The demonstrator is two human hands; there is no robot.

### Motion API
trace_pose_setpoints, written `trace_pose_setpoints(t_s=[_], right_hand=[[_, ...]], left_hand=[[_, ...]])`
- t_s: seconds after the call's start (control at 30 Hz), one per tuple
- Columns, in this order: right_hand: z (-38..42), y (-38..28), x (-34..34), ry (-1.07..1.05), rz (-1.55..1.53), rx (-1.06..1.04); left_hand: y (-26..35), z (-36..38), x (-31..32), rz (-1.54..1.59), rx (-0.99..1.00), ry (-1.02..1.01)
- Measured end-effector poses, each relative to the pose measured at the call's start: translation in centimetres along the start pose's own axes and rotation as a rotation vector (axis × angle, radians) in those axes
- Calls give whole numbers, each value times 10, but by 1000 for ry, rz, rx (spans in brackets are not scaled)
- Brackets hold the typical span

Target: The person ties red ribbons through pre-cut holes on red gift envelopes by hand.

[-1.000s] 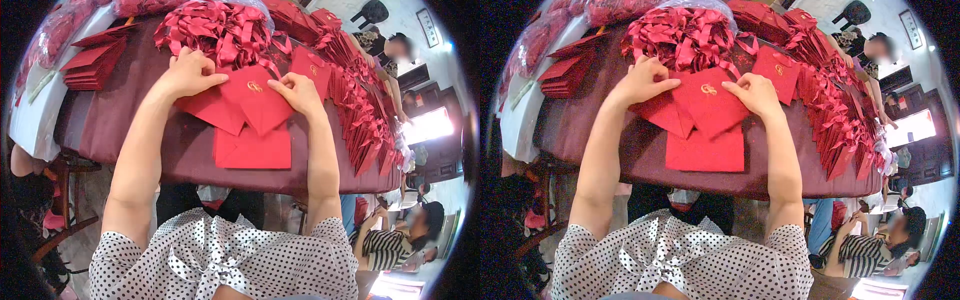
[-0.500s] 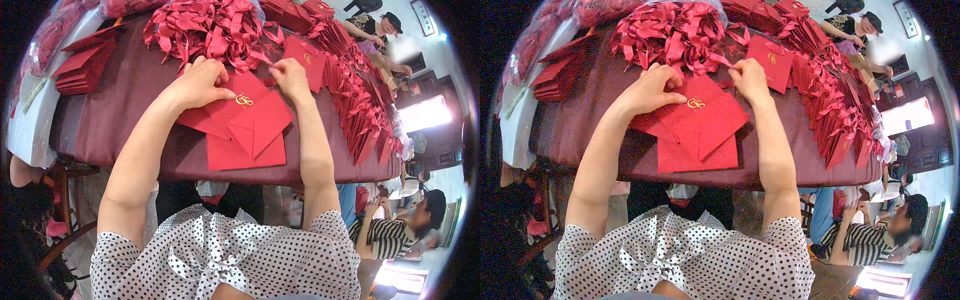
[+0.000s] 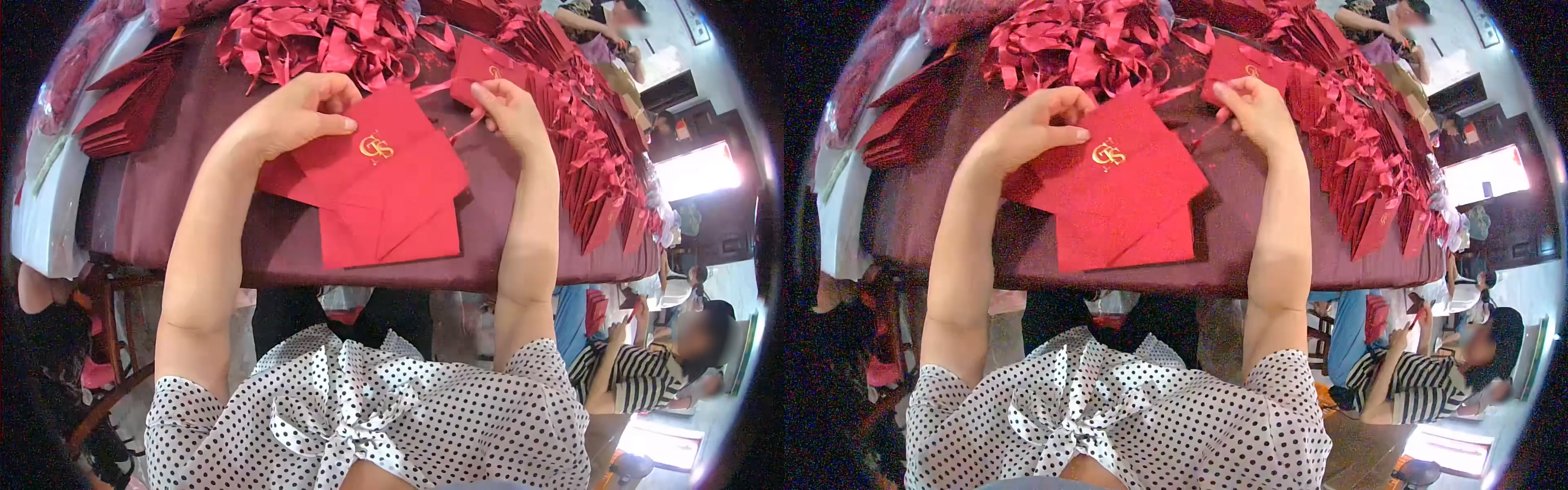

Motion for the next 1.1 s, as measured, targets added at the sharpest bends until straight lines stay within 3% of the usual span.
trace_pose_setpoints(t_s=[0.07, 0.17, 0.27, 0.4, 0.53, 0.63, 0.7, 0.77, 0.8, 0.87, 1.0, 1.1], right_hand=[[8, -29, -21, 213, 815, -360], [15, -44, -22, 30, 633, -446], [31, -29, 11, -391, 488, -225], [29, -2, -3, -440, 596, -121], [46, 0, 5, -516, 664, -186], [49, 17, 9, -433, 686, -290], [46, 23, 9, -425, 639, -241], [43, 15, 1, -287, 642, -208], [40, 6, -5, -181, 590, -181], [40, -30, -2, -94, 148, -340], [68, -105, 48, -128, 265, -556], [74, -117, 90, -228, 338, -604]], left_hand=[[3, 5, -5, -2, -41, -25], [3, 10, -6, -8, -45, -90], [0, 8, 2, -71, -54, -132], [-2, 2, 5, -55, -80, -58], [-3, -1, 3, -98, -66, 16], [4, -2, 4, -91, 5, 31], [11, 2, 4, -71, 34, 45], [17, 5, 9, 24, 31, -32], [18, 5, 11, 73, 36, -58], [15, 5, 12, 137, 14, -76], [19, 7, 13, 152, 52, -73], [22, 6, 15, 118, 97, -76]])
Point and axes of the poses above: each hand's wrist, its own z-axis away from the middle knuckle, its own x-axis out of the palm, y = z × x, the point moved 10 cm from there along -z, towards the middle knuckle, and after that the axes turned 4 degrees about -x, right-handed, at the moved point
